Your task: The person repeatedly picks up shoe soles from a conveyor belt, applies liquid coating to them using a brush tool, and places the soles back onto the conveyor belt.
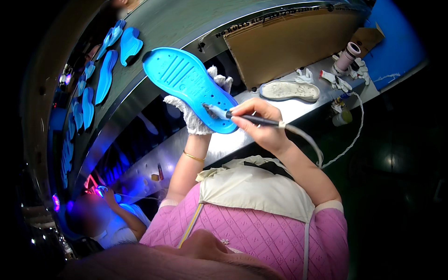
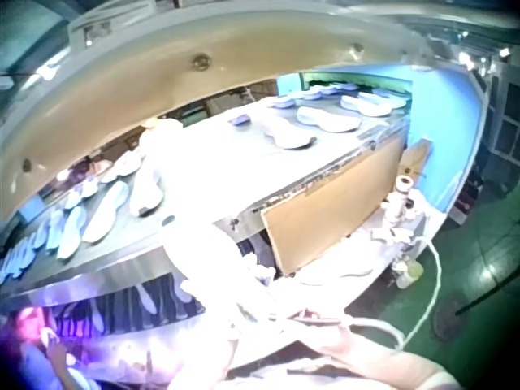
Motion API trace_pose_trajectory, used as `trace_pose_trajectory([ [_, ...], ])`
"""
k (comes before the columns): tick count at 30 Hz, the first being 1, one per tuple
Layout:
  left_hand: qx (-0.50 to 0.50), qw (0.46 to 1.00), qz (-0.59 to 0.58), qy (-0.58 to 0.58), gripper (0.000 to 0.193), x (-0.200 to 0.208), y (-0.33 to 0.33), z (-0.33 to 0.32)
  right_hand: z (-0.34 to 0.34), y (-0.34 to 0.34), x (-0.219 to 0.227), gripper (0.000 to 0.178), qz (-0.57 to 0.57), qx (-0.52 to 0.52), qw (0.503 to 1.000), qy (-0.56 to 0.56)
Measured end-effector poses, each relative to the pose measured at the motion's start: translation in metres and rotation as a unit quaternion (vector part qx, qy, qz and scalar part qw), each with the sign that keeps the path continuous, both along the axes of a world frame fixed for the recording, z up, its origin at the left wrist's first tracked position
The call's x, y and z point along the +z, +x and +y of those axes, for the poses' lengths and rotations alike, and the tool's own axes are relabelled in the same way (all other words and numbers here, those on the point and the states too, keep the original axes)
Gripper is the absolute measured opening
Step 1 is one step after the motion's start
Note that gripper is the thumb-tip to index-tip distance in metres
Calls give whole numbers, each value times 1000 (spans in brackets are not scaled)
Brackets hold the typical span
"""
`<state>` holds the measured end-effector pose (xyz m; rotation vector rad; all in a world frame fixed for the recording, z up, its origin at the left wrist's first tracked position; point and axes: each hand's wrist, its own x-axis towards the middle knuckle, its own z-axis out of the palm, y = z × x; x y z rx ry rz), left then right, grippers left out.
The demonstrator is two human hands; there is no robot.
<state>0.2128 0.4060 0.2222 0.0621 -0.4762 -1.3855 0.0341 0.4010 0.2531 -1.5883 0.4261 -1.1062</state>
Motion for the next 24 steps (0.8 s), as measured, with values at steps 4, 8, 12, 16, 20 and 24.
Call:
trace_pose_trajectory([
  [4, -28, 995, 47, -84, 120, -5, 16, -5, 11, 0, 3, 8, 19, 73, 997, 14],
  [8, -45, 994, 15, -102, 126, 13, 17, 0, 5, -6, 3, 17, -110, 131, 952, 256],
  [12, -34, 993, -114, -23, 125, 21, 17, 7, -3, -7, 4, 16, 1, 94, 991, 94],
  [16, -12, 960, -281, 10, 125, 25, 25, 6, -9, -14, 7, 9, 165, 131, 973, 90],
  [20, -63, 903, -419, 74, 122, 22, 38, -2, -29, -23, 14, 12, 175, 276, 905, 273],
  [24, -80, 881, -453, 111, 94, 34, 30, -11, -13, -16, 19, 9, 72, 150, 976, 143],
])
